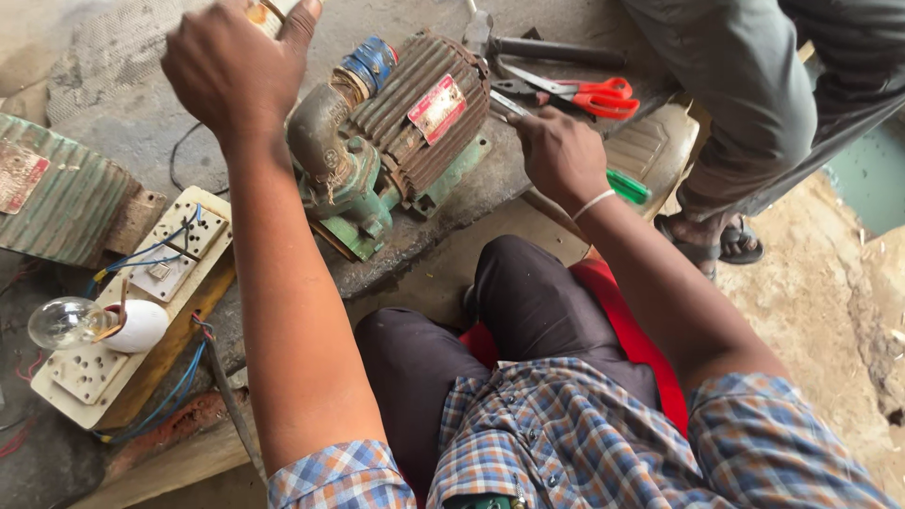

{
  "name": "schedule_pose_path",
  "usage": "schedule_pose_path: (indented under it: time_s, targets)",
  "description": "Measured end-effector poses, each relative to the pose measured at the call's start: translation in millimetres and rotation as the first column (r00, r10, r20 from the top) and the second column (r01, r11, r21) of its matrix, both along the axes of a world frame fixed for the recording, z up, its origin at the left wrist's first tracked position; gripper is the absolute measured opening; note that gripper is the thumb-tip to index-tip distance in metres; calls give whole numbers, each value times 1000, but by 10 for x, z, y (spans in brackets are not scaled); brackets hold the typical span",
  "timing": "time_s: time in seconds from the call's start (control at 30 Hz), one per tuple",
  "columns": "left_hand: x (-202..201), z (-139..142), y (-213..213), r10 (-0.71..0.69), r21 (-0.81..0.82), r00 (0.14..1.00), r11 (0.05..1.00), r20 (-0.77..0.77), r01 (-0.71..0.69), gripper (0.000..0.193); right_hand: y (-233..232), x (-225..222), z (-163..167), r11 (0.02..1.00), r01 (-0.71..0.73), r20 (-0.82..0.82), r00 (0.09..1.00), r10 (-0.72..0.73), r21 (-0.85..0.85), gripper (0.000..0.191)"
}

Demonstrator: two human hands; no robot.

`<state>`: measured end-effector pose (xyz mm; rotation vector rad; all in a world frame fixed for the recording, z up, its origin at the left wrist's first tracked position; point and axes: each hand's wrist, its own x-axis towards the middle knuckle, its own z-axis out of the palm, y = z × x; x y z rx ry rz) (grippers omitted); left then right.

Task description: The person holds a white pipe fitting on a water pump motor with one hand while using a green-handled screwdriver with the other hand to unscrew and work on the motor housing. They continue loosening screws around the pump body, repositioning the screwdriver on different fasteners throughout the clip.

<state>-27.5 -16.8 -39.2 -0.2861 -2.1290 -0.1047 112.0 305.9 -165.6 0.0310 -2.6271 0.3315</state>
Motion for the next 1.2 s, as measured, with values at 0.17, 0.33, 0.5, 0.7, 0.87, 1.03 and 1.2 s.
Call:
schedule_pose_path:
  time_s: [0.17,0.33,0.5,0.7,0.87,1.03,1.2]
  targets:
    - [-68,-58,-43,-47,-5,991,999,-127,47,69,-142,-57,96,1000,7,-1,1000,-7,-13,29]
    - [-85,-89,-61,-37,-50,989,998,-146,30,63,-291,46,62,998,-17,36,999,14,59,36]
    - [-63,-70,-44,-54,-43,991,998,-124,49,64,-352,57,17,995,18,-2,1000,-17,99,27]
    - [-37,-37,-41,-34,-8,995,999,-97,34,68,-362,-12,-12,987,-109,99,990,98,117,37]
    - [-42,-48,-31,2,4,1000,1000,4,-2,73,-330,44,7,961,-77,-5,997,81,266,39]
    - [-40,-28,-12,-46,-8,996,999,-74,45,68,-308,66,12,966,40,-22,999,-35,255,36]
    - [-18,-6,-10,-12,15,1000,1000,-6,12,70,-290,13,-3,991,-64,-79,994,74,119,34]
